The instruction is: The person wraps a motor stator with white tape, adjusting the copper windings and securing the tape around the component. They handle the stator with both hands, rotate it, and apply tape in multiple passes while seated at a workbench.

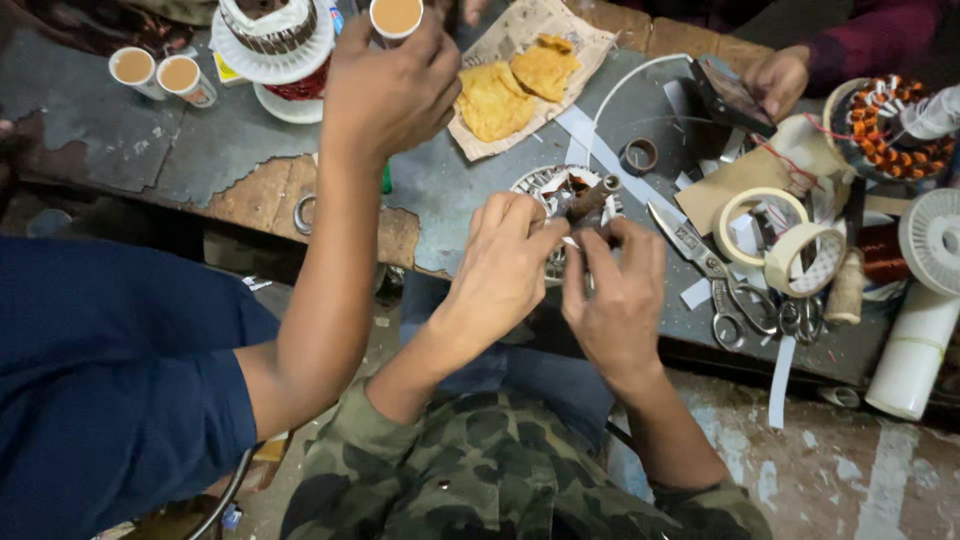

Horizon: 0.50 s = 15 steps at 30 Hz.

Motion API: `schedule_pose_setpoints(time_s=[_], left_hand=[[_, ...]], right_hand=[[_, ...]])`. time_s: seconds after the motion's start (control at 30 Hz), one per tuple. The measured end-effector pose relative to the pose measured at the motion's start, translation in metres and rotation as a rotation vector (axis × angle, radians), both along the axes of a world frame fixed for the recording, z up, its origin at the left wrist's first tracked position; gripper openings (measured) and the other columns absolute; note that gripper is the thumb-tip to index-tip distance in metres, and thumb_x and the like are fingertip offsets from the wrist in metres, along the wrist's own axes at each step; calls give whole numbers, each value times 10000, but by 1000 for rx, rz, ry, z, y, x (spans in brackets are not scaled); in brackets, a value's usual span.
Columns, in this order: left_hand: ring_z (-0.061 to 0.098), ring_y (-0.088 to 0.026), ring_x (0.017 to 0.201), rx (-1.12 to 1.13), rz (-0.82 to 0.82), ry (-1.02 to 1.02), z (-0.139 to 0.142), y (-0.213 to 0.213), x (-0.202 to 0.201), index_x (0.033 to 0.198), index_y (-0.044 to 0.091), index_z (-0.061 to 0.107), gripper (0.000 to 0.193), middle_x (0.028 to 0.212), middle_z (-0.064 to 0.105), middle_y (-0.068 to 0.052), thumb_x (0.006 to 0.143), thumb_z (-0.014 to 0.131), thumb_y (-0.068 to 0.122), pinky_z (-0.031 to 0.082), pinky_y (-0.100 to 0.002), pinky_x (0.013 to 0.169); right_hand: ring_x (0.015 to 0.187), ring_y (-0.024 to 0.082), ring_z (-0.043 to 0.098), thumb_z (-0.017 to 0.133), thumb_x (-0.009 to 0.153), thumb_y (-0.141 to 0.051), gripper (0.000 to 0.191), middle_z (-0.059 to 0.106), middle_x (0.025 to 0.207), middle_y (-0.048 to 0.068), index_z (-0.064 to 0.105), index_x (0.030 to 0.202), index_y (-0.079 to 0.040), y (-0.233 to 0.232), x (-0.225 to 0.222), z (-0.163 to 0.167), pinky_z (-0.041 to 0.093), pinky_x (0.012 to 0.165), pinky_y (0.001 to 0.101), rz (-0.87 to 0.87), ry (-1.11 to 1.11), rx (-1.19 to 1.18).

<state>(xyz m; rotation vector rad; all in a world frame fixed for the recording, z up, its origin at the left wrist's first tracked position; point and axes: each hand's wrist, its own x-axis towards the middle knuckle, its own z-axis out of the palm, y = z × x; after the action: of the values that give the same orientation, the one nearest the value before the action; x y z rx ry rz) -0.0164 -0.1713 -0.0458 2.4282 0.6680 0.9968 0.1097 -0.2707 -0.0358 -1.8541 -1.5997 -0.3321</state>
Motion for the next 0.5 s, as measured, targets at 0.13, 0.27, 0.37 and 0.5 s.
schedule_pose_setpoints(time_s=[0.13, 0.27, 0.37, 0.5], left_hand=[[549, -347, 1072, 8, 10, 7, -1, -6, 1, 1151, 36, 706, 330, 1051, 597, -127, 825, 670, 6, 459, -457, 949], [590, -344, 1156, -151, 7, -230, -4, 1, -12, 1213, 72, 651, 273, 1198, 627, -132, 945, 686, 111, 486, -430, 996], [633, -325, 1237, -465, 1, -401, -10, 13, -16, 1410, 27, 511, 405, 1361, 634, -151, 1018, 581, 102, 490, -419, 1040], [657, -308, 1286, -566, -27, -434, -17, 11, -2, 1427, 32, 475, 381, 1357, 675, -155, 1057, 536, 99, 508, -396, 1047]], right_hand=[[1103, 373, 564, 776, 894, 3, 273, 573, 1202, 192, 675, 1147, 9, -1, -2, -4, 481, 957, 462, -5, 5, 4], [1193, 390, 555, 768, 898, -84, 358, 572, 1255, 202, 676, 1235, -6, -18, -2, -8, 449, 1050, 475, 25, 183, 44], [1399, 417, 472, 601, 1044, -154, 525, 460, 1490, 275, 458, 1504, 54, -32, -24, -23, 372, 1196, 461, -49, 351, 181], [1538, 427, 352, 482, 1092, -242, 620, 352, 1632, 299, 286, 1582, 82, -46, -39, -40, 258, 1280, 463, 59, 459, 126]])
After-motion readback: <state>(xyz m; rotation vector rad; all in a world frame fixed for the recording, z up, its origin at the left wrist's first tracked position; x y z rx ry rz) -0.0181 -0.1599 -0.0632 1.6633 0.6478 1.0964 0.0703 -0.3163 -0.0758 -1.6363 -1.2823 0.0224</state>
